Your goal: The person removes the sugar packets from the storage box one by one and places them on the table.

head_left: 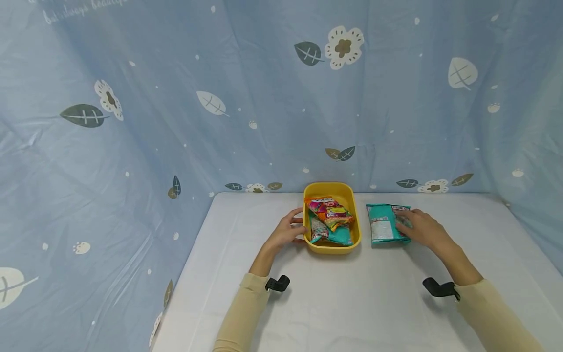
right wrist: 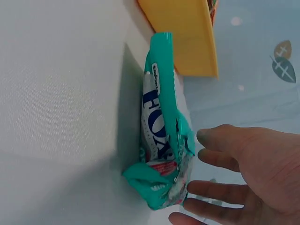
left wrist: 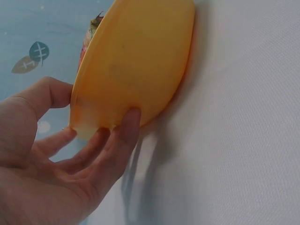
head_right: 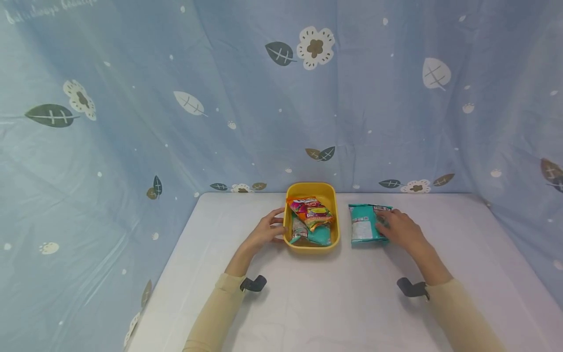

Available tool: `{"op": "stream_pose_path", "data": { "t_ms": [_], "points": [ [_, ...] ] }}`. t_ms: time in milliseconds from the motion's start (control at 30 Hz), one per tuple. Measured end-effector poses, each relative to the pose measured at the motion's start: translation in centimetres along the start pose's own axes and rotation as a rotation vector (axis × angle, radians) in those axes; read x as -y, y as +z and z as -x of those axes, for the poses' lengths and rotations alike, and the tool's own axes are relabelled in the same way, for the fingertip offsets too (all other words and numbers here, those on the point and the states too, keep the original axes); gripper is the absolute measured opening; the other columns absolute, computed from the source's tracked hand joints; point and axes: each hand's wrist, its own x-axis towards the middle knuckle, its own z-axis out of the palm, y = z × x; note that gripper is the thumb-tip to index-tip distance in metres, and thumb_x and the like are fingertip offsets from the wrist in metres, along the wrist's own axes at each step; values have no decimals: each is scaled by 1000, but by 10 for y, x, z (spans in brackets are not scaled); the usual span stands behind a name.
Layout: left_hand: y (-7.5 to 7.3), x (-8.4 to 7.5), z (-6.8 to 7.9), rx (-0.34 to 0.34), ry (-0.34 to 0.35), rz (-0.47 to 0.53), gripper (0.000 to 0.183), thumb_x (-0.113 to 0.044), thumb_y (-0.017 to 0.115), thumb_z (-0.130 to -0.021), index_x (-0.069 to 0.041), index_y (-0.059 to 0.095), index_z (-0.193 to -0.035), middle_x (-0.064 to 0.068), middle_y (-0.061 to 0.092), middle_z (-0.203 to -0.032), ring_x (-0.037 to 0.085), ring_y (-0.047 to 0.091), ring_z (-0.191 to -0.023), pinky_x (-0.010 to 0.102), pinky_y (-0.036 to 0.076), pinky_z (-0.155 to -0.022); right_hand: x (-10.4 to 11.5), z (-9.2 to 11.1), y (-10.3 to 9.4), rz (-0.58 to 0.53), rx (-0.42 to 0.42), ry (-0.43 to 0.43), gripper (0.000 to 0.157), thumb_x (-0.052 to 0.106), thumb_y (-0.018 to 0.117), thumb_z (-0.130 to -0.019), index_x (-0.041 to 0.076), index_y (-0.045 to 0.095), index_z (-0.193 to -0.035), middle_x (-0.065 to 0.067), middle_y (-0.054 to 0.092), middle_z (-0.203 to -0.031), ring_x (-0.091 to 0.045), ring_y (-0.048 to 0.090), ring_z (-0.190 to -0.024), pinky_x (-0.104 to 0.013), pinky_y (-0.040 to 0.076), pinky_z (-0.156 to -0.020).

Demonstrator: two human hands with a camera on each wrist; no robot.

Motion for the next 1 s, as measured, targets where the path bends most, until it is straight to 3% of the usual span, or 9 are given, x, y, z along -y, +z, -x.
{"op": "stream_pose_path", "data": {
  "t_ms": [433, 1000],
  "points": [
    [1, -1, 1, 0, -13, 2, 69, -9, 65, -91, -26, 35, -151, 19, 51, -135, 27, 62, -107, 46, 63, -80, 20, -6, 5, 22, 8, -3, 47, 30, 61, -95, 1, 57, -131, -37, 48, -134, -56, 48, -119, -74, 49, -82],
    [0, -2, 3, 1, 0, -1, 68, -10, 65, -91, -25, 36, -151, 20, 50, -135, 25, 62, -105, 46, 63, -79, 55, -11, 11, 38, -30, -30, 47, 34, 61, -96, 5, 58, -133, -32, 52, -135, -52, 48, -122, -72, 50, -87]
  ]
}}
